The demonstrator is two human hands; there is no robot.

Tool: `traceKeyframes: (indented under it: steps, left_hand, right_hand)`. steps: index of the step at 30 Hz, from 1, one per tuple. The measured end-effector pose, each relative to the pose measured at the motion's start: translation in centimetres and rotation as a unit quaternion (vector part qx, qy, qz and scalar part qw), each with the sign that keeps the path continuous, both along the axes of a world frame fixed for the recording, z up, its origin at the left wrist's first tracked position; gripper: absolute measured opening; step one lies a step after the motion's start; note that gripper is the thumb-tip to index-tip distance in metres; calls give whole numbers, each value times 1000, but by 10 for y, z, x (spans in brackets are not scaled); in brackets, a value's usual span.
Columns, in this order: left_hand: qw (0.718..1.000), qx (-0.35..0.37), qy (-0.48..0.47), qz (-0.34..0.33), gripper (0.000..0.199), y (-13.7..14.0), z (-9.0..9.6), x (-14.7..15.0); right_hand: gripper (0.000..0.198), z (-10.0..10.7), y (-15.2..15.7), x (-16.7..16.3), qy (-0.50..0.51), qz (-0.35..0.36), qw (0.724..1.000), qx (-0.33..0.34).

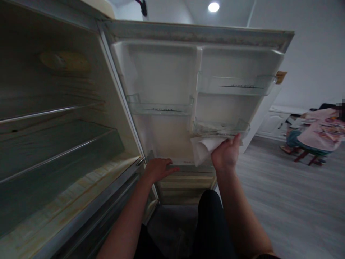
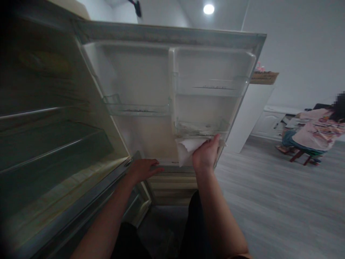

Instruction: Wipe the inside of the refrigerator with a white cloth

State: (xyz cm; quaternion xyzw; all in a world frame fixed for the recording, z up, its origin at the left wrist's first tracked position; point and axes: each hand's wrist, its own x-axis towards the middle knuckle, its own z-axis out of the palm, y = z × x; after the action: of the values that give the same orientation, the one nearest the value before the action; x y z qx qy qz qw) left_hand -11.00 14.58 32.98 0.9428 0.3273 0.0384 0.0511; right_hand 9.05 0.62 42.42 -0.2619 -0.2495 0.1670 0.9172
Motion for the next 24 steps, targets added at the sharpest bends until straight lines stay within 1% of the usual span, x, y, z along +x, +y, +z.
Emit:
traceKeyframes:
  steps: [2,5,7,9,11,14,16,18,21,24]
  left_hand:
    - [1000,-1,-9,-3,71,1,-2,-1]
    - [1000,-6,-26,-9,71,0,-2,-2]
    - [999,-8,-33,-13,71,-1,-1,-3]
    - [999,-8,-36,-15,70,-1,-1,-3]
    - [999,-9,-38,-13,68,-1,-2,-4]
    - [999,-11,-47,-8,65,-1,-3,-4]
    - [999,-8,-52,-12,66,-1,-4,-4]
    - [998,-6,-57,-19,66,-2,-4,-4]
    - [998,-5,-60,-20,63,-3,-3,-5]
    - [998,-6,-67,-3,58,-3,-4,-7]
  right_hand:
    - [57,4,0,-5,-27,-21,999,-6]
    - [63,0,-14,-1,-112,-97,985,-83]
    - [64,-5,-29,8,-142,-143,972,-119]
    - [62,-9,-43,17,-131,-171,970,-114]
    - [59,-11,-51,21,-125,-176,971,-106]
    - [58,-10,-49,10,-141,-154,972,-109]
    - [57,-11,-40,-7,-147,-116,975,-119]
    - [56,-15,-28,-27,-167,-70,973,-145]
    - [64,-26,-8,-56,-229,-13,956,-181]
    - [74,-39,2,-76,-307,-8,934,-180]
